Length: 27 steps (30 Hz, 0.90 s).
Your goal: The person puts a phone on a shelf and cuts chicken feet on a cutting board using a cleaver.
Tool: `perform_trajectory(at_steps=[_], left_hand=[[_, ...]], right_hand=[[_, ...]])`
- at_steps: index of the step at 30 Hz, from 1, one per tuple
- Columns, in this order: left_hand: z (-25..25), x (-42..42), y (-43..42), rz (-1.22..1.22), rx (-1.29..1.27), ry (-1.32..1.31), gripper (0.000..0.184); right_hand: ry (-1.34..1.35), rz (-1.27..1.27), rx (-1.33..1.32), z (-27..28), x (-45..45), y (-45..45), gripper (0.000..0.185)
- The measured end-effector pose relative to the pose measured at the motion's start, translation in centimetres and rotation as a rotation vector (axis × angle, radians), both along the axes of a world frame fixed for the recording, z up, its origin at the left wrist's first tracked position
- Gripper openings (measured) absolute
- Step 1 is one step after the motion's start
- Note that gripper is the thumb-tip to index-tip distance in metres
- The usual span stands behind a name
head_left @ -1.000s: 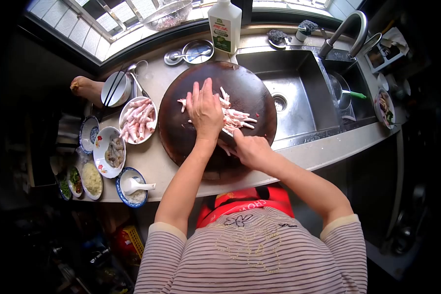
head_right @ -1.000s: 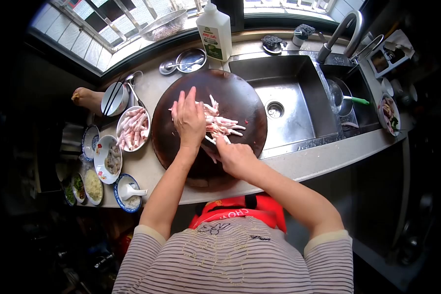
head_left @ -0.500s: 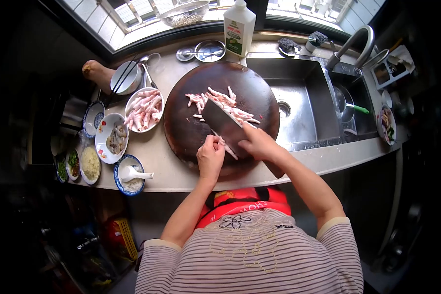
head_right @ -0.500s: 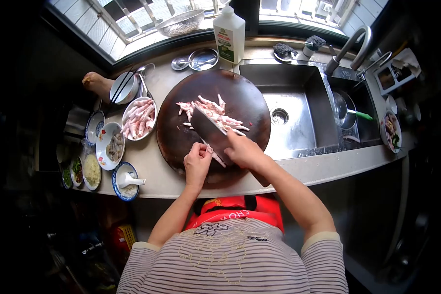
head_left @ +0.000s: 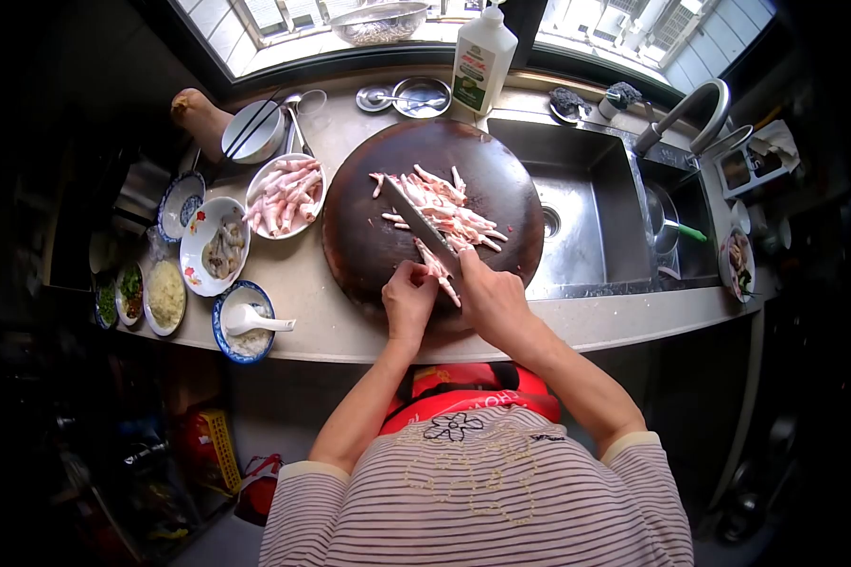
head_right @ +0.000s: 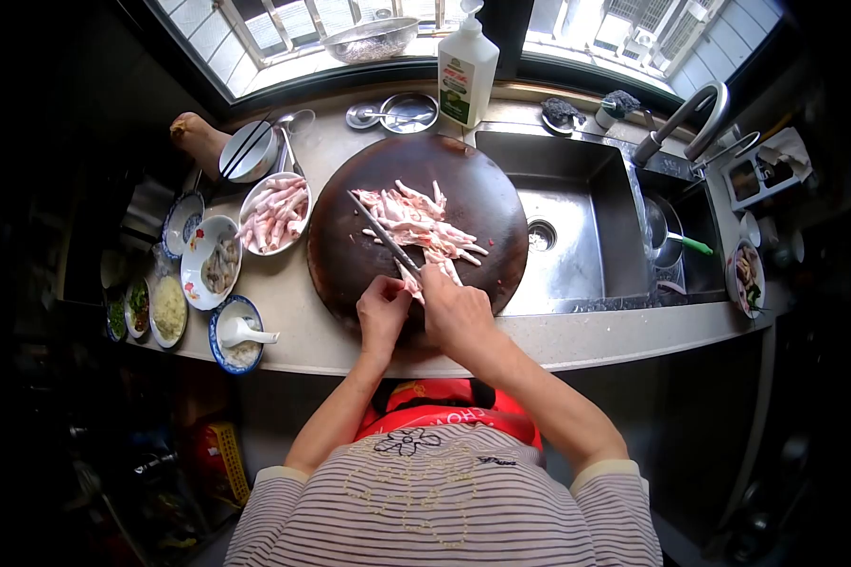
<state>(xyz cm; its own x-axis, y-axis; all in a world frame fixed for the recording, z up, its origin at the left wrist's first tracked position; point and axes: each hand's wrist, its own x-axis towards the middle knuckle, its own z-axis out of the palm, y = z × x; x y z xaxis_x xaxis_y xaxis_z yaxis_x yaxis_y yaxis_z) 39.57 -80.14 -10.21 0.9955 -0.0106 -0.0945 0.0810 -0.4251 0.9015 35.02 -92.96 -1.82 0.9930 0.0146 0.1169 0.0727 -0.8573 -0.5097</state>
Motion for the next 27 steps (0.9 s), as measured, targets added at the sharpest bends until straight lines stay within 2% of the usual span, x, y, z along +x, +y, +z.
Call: perform_trajectory(at_steps=[4, 8, 12, 15, 18, 21, 22, 25, 26, 27], left_hand=[[-0.7, 0.0, 0.0, -0.001, -0.055, -0.048, 0.012], [0.4, -0.2, 0.2, -0.017, 0.026, -0.047, 0.016], [0.3, 0.1, 0.2, -0.046, 0.062, -0.072, 0.016], [0.0, 0.4, 0.2, -0.068, 0.07, -0.089, 0.017], [-0.6, 0.4, 0.2, -0.057, 0.071, -0.119, 0.016], [-1.1, 0.2, 0.4, -0.048, 0.016, -0.099, 0.012], [-2.2, 0.2, 0.4, -0.046, -0.083, -0.1, 0.008], [-1.1, 0.3, 0.5, -0.063, -0.065, -0.054, 0.012], [-0.9, 0.3, 0.6, -0.072, -0.062, -0.058, 0.014], [-0.7, 0.4, 0.6, -0.067, -0.043, -0.054, 0.014]], right_hand=[[-0.198, -0.032, -0.012, 3.6, 0.3, 1.8, 0.018], [0.134, -0.001, -0.219, -2.0, 0.8, 1.6, 0.022], [0.223, 0.055, -0.144, -1.8, 2.5, 0.6, 0.02], [0.29, -0.047, -0.047, -1.3, 2.2, -0.5, 0.021], [0.14, -0.025, -0.001, -2.5, 2.2, -2.4, 0.021], [0.059, -0.026, -0.083, 2.0, 1.9, -0.6, 0.02], [-0.052, -0.04, -0.064, 3.7, 1.9, 0.4, 0.02], [-0.296, -0.052, 0.0, 5.5, 1.8, 1.9, 0.021], [-0.314, -0.055, -0.005, 4.6, 1.8, 1.9, 0.024], [-0.122, -0.05, -0.068, 2.5, 1.7, 1.7, 0.024]])
